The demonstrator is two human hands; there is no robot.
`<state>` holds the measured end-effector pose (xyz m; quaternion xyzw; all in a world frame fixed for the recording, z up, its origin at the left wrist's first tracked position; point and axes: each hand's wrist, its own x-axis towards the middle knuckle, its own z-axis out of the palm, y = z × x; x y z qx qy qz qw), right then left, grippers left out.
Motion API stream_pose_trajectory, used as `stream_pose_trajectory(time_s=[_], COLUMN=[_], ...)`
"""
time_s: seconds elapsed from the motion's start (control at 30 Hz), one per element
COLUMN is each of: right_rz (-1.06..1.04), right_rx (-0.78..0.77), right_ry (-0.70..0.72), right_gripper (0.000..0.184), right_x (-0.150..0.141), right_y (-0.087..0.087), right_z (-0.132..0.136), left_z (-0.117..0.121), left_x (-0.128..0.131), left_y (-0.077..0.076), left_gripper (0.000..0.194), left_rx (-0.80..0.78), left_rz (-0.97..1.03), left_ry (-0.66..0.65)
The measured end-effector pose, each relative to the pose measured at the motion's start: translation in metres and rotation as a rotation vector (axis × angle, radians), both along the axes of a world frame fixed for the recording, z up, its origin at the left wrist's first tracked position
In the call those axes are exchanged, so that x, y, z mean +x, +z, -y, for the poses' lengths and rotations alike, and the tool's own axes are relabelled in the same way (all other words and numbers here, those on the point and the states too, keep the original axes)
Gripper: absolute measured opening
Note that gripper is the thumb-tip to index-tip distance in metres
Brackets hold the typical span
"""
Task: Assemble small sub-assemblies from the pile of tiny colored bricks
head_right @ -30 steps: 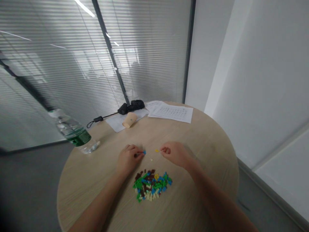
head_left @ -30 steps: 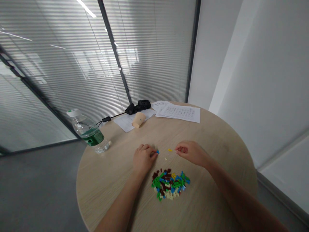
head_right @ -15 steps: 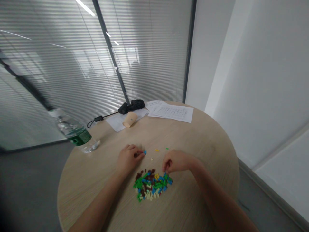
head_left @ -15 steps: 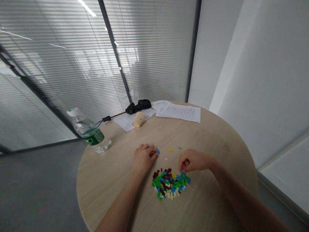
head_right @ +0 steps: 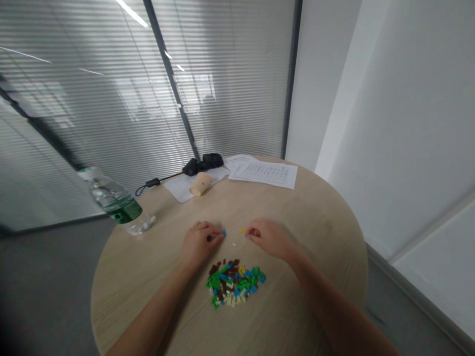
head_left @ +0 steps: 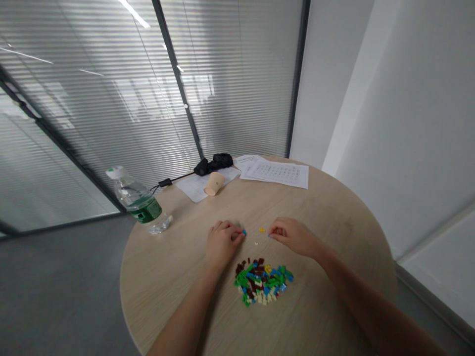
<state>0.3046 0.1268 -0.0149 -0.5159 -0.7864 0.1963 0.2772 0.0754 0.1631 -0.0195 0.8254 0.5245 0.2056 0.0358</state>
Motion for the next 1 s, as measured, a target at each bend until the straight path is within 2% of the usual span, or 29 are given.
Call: stream_pose_trajectory(time_s=[0.13, 0.3, 0.4, 0.73, 0.83, 0.93, 1.0], right_rz=[-0.104, -0.189, -0.206, -0.19, -0.167, -0.159, -0.151], right_rx=[0.063, 0.134, 0.16, 0.217, 0.237, 0.261, 0.267], right_ry=[-0.026, 0.052, 0.104, 0.139, 0.108, 0.035, 0.011], right_gripper=[0.006, 0.005, 0.007, 0.011, 0.012, 0.013, 0.012], right_x=[-0.011, -0.021, -0.024, -0.023, -0.018, -0.012, -0.01], right_y=[0.002, 0.0, 0.0, -0.003, -0.002, 0.001, 0.002], right_z=[0.004, 0.009, 0.011, 0.009, 0.008, 0.007, 0.006], left_z=[0.001, 0.011, 0.017, 0.018, 0.01, 0.0, -0.004], left_x=[0.0, 0.01, 0.016, 0.02, 0.015, 0.008, 0.003], left_y=[0.001, 0.006, 0.008, 0.003, -0.003, -0.008, -0.009], left_gripper=[0.013, 0.013, 0.015, 0.011, 0.01, 0.008, 0.01], left_rx=[0.054, -0.052, -0.107, -0.196, -0.098, 0.059, 0.103], left_rz=[0.156, 0.419, 0.497, 0.535, 0.478, 0.333, 0.24], left_ry=[-0.041, -0.337, -0.417, -0.33, -0.255, -0.123, -0.064])
